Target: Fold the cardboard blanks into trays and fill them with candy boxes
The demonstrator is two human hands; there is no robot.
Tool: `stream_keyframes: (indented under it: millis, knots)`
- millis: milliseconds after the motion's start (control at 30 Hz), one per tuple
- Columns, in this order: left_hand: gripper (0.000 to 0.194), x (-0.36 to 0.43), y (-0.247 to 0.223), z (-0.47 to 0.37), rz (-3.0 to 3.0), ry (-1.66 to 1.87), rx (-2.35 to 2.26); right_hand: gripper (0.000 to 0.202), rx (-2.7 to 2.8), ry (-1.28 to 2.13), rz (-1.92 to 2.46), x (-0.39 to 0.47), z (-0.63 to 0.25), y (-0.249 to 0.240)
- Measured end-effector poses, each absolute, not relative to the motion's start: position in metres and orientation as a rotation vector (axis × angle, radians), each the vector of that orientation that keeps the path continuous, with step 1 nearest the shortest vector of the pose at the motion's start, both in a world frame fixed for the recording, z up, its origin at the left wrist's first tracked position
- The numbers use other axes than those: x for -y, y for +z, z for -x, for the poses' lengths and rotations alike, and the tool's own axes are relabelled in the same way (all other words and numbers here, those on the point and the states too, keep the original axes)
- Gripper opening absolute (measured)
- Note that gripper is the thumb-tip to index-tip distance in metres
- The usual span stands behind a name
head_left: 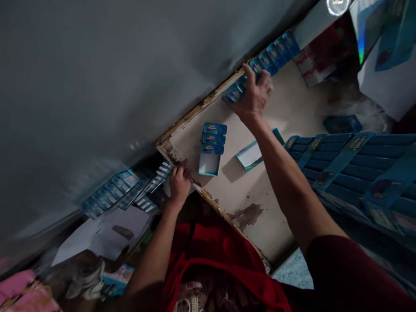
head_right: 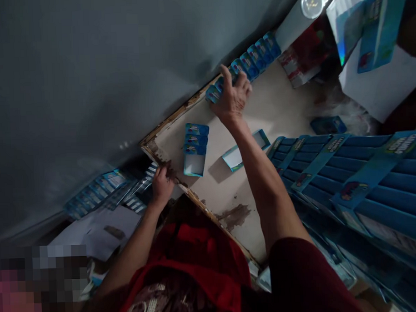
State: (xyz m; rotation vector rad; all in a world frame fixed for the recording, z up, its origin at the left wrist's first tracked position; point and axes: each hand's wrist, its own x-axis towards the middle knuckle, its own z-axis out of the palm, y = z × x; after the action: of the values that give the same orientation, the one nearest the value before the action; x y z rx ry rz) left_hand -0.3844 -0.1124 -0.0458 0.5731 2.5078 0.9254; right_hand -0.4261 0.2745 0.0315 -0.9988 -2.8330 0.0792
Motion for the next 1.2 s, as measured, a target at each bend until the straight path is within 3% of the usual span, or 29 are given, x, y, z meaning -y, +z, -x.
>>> stream_keyframes:
  millis: [133, 233, 400, 600, 767, 967, 1200]
  knots:
    - [0.048, 0.128, -0.025, 0.376, -0.303, 1.076, -2.382, 0.083, 2.644, 0.303, 0.694, -0.2, 0.314, 0.121]
    - [0.053, 0.133, 0.006, 0.357, -0.109, 1.156, -2.195, 0.084, 2.751, 0.519, 0.53, -0.129, 0.244, 0.149]
    - [0.055, 0.126, 0.037, 0.321, -0.212, 1.462, -1.952, 0.063, 2.721, 0.461, 0.293, -0.06, 0.229, 0.08]
    - [0.064, 0.107, 0.006, 0.307, -0.368, 1.62, -1.854, 0.046, 2.802, 0.353, 0.179, -0.059, 0.241, -0.003]
    - [0.068, 0.097, -0.015, 0.309, -0.56, 1.431, -2.018, 0.045, 3.202, 0.623, 0.404, -0.064, 0.238, 0.003]
    - [0.053, 0.086, -0.017, 0.318, -0.702, 1.229, -2.26, 0.049, 3.268, 0.694, 0.342, -0.082, 0.249, 0.018]
    - [0.056, 0.068, -0.024, 0.336, -0.693, 1.309, -2.402, 0.078, 3.292, 0.656, 0.186, -0.087, 0.28, 0.024]
